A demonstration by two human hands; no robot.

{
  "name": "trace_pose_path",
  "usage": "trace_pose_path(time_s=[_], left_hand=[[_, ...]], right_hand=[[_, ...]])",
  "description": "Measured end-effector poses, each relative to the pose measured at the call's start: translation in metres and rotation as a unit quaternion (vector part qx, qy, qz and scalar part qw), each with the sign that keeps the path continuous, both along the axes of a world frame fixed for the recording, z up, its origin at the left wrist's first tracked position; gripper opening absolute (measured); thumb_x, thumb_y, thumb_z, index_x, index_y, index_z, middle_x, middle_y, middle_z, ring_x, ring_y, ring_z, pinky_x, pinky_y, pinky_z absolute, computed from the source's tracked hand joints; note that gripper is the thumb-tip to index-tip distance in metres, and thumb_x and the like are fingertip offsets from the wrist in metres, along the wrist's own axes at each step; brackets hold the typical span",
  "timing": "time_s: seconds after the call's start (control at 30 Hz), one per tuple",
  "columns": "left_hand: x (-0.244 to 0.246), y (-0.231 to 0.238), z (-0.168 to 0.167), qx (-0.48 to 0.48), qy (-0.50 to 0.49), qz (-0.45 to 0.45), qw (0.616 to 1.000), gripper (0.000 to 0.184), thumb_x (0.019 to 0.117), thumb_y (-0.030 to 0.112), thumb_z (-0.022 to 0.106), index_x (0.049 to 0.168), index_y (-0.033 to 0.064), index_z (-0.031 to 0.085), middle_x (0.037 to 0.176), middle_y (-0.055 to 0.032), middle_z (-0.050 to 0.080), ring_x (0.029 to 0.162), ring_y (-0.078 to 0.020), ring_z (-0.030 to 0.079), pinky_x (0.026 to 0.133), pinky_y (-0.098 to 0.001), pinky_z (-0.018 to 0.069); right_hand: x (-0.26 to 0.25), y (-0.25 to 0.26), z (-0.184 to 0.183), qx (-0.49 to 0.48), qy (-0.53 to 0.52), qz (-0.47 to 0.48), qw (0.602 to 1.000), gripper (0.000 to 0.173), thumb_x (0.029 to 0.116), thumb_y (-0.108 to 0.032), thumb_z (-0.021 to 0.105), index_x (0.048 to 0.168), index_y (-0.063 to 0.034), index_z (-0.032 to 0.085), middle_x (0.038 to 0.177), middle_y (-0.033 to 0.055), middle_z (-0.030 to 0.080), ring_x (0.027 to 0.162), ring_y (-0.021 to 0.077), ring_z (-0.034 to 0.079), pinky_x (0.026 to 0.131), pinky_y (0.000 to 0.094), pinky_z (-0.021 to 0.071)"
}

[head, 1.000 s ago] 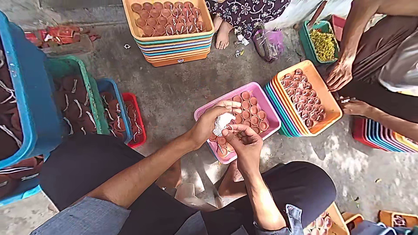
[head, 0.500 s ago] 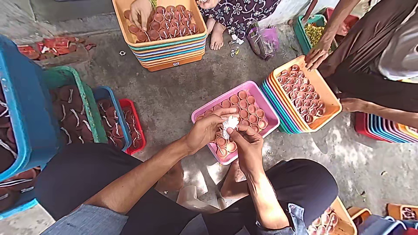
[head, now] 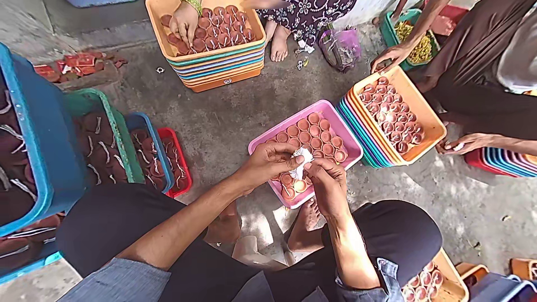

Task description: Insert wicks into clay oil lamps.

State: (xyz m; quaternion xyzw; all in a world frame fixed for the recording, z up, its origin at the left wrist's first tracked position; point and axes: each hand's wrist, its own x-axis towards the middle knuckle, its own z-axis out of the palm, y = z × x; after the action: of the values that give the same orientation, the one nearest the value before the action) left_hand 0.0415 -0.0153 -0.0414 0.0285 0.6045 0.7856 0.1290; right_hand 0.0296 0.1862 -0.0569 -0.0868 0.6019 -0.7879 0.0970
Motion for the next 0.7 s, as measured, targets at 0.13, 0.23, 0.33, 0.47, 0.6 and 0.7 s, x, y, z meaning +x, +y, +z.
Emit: trace_pose_path(time_s=[0.13,0.23,0.33,0.47,0.6,0.7], left_hand=[[0.001,0.000,-0.004,0.012,0.014,-0.010,1.000,0.027,0.0957,0.009,0.071,0.122,0.0030,0.069,0.105,-0.0084,0.073,0.089,-0.0138,0.070,0.081,-0.0281,0.0599],[0.001,0.001,-0.006,0.010,0.034,-0.003,0.999,0.023,0.0966,0.012,0.071,0.118,0.0032,0.070,0.103,-0.0070,0.072,0.089,-0.0132,0.069,0.080,-0.0274,0.0593],[0.001,0.000,-0.009,0.026,0.040,-0.003,0.999,0.030,0.0991,0.029,0.069,0.116,0.0044,0.070,0.103,-0.0056,0.072,0.091,-0.0121,0.069,0.081,-0.0278,0.0594],[-0.001,-0.005,-0.011,0.074,0.051,-0.065,0.994,0.053,0.1030,0.048,0.056,0.130,0.0034,0.064,0.121,-0.0088,0.069,0.108,-0.0176,0.067,0.096,-0.0368,0.0567],[-0.001,-0.003,-0.009,0.069,0.069,-0.079,0.992,0.039,0.0980,0.020,0.067,0.132,0.0012,0.065,0.131,-0.0134,0.064,0.115,-0.0212,0.065,0.095,-0.0359,0.0569],[-0.001,0.000,-0.010,0.057,0.073,-0.065,0.994,0.031,0.0979,0.017,0.068,0.125,0.0011,0.068,0.129,-0.0133,0.065,0.110,-0.0206,0.066,0.091,-0.0347,0.0586]], right_hand=[[0.000,0.002,0.003,0.015,0.024,0.017,0.999,0.017,0.0965,-0.008,0.062,0.088,-0.0044,0.076,0.084,0.0039,0.069,0.080,0.0118,0.066,0.083,0.0348,0.0581],[0.000,0.002,0.002,0.027,0.047,0.033,0.998,0.017,0.0970,-0.010,0.063,0.089,-0.0049,0.077,0.084,0.0031,0.071,0.081,0.0104,0.066,0.082,0.0330,0.0578],[0.002,0.000,0.001,-0.006,0.026,0.045,0.999,0.017,0.0971,-0.010,0.063,0.088,-0.0042,0.076,0.084,0.0041,0.069,0.081,0.0109,0.066,0.083,0.0332,0.0576],[0.000,0.001,0.003,-0.075,-0.014,0.039,0.996,0.018,0.0963,-0.015,0.062,0.086,-0.0099,0.076,0.080,0.0012,0.069,0.077,0.0078,0.066,0.078,0.0286,0.0565],[0.001,0.002,0.003,-0.074,-0.011,0.056,0.996,0.018,0.0949,-0.014,0.062,0.083,-0.0114,0.075,0.080,-0.0008,0.068,0.077,0.0058,0.064,0.076,0.0266,0.0551],[0.003,0.000,-0.002,-0.041,-0.006,0.058,0.997,0.018,0.0948,-0.011,0.060,0.087,-0.0092,0.076,0.081,0.0005,0.070,0.079,0.0069,0.066,0.078,0.0289,0.0562]])
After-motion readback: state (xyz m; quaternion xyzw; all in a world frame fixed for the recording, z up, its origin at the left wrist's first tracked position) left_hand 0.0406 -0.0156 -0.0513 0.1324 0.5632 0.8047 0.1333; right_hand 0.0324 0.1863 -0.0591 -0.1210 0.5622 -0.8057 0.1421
